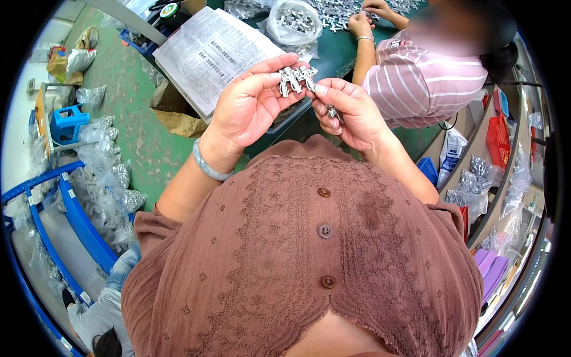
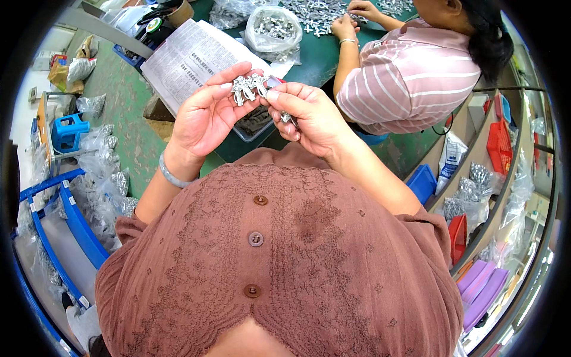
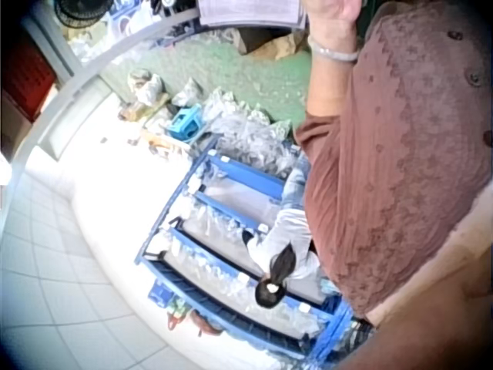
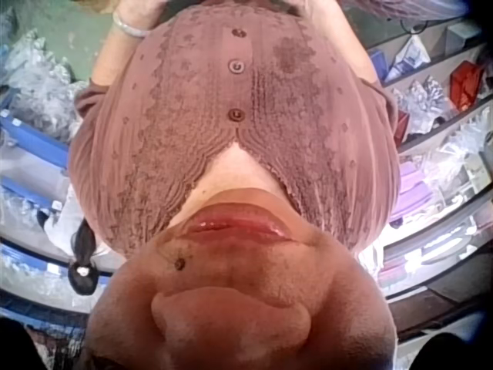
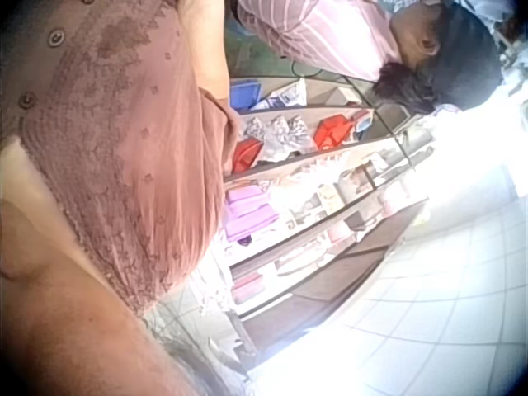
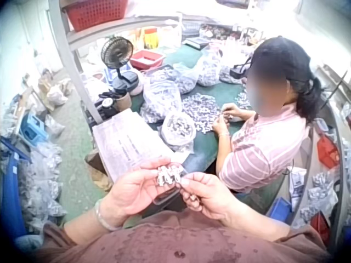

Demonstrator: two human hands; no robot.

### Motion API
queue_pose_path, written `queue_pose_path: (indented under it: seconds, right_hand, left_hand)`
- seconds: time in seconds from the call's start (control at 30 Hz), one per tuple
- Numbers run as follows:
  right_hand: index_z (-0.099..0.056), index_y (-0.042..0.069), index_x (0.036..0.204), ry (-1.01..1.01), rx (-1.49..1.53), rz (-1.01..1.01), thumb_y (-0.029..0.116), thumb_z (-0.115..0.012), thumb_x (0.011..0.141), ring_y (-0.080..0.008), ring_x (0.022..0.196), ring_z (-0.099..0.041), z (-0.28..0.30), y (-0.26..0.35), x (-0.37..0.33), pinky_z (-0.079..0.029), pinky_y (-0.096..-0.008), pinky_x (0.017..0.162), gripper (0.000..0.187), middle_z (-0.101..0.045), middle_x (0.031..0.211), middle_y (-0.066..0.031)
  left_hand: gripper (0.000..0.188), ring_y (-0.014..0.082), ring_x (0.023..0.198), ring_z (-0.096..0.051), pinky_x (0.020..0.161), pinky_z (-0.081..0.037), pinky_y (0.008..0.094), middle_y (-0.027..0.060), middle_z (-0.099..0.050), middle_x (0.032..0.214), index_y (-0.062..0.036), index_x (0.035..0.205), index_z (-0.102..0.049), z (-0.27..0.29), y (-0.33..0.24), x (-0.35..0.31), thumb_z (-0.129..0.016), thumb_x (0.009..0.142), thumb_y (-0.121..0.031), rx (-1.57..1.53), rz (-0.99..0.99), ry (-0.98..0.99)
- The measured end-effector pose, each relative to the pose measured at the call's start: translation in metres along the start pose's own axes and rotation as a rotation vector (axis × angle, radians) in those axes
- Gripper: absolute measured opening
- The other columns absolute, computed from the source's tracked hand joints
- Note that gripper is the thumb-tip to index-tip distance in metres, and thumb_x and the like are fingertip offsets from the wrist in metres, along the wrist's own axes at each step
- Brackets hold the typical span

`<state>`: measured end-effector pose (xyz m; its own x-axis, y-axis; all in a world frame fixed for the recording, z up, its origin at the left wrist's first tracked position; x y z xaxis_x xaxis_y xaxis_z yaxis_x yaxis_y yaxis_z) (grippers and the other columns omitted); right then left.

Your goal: The person assembles small metallic cross-shaped components by hand, picking them from a table and joining them together. They then place the assembled pieces into a plastic bag and later continue assembling additional components on the table.

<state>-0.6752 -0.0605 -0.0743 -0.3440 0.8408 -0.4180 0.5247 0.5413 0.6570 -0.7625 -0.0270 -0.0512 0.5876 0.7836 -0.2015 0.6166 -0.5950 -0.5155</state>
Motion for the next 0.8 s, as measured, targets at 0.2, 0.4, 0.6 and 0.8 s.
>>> queue_pose_path:
  seconds: [0.2, 0.4, 0.6, 0.8]
  right_hand:
    - [-0.057, 0.001, 0.085, -0.005, -0.001, -0.009, 0.015, -0.056, 0.083, -0.0037, 0.043, -0.043, -0.001, -0.003, -0.001, -0.032, -0.0145, 0.036, 0.014, -0.052, 0.062, -0.0003]
    - [-0.057, 0.001, 0.085, -0.011, 0.003, -0.012, 0.015, -0.056, 0.083, -0.0039, 0.043, -0.043, 0.000, -0.005, -0.002, -0.032, -0.0147, 0.036, 0.013, -0.052, 0.063, -0.0002]
    - [-0.057, 0.002, 0.085, -0.028, 0.004, 0.000, 0.014, -0.056, 0.083, -0.0038, 0.042, -0.042, 0.003, -0.006, -0.004, -0.032, -0.0148, 0.036, 0.013, -0.052, 0.062, -0.0002]
    - [-0.056, 0.003, 0.083, -0.083, -0.055, 0.017, 0.015, -0.056, 0.083, -0.0034, 0.042, -0.042, 0.011, -0.008, -0.007, -0.031, -0.0146, 0.036, 0.012, -0.052, 0.062, -0.0002]
  left_hand:
    - [0.032, 0.0258, 0.100, -0.052, 0.091, -0.040, 0.0394, 0.0179, -0.052, 0.109, 0.0058, 0.113, -0.047, 0.001, 0.001, -0.002, -0.038, 0.084, -0.002, -0.004, 0.002, 0.001]
    - [0.032, 0.0261, 0.100, -0.052, 0.091, -0.041, 0.0387, 0.0183, -0.052, 0.110, 0.0059, 0.113, -0.047, 0.001, 0.001, -0.002, -0.039, 0.083, -0.003, 0.020, 0.005, -0.004]
    - [0.031, 0.0244, 0.098, -0.052, 0.089, -0.041, 0.0365, 0.0181, -0.053, 0.109, 0.0041, 0.113, -0.048, -0.003, 0.003, -0.001, -0.043, 0.083, -0.003, 0.030, 0.016, 0.019]
    - [0.029, 0.0181, 0.089, -0.055, 0.081, -0.043, 0.0308, 0.0110, -0.057, 0.096, 0.0021, 0.107, -0.051, 0.003, 0.017, 0.012, -0.055, 0.079, 0.001, 0.151, 0.022, -0.006]
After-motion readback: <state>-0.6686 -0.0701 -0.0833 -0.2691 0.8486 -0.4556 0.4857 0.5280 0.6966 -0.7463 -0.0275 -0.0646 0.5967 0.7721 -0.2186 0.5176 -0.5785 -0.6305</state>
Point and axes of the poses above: each hand's wrist, its own x-axis towards the middle knuckle, its own z-axis out of the back of the hand, y = z × x, the point moved 10 cm from there along x, towards the middle knuckle
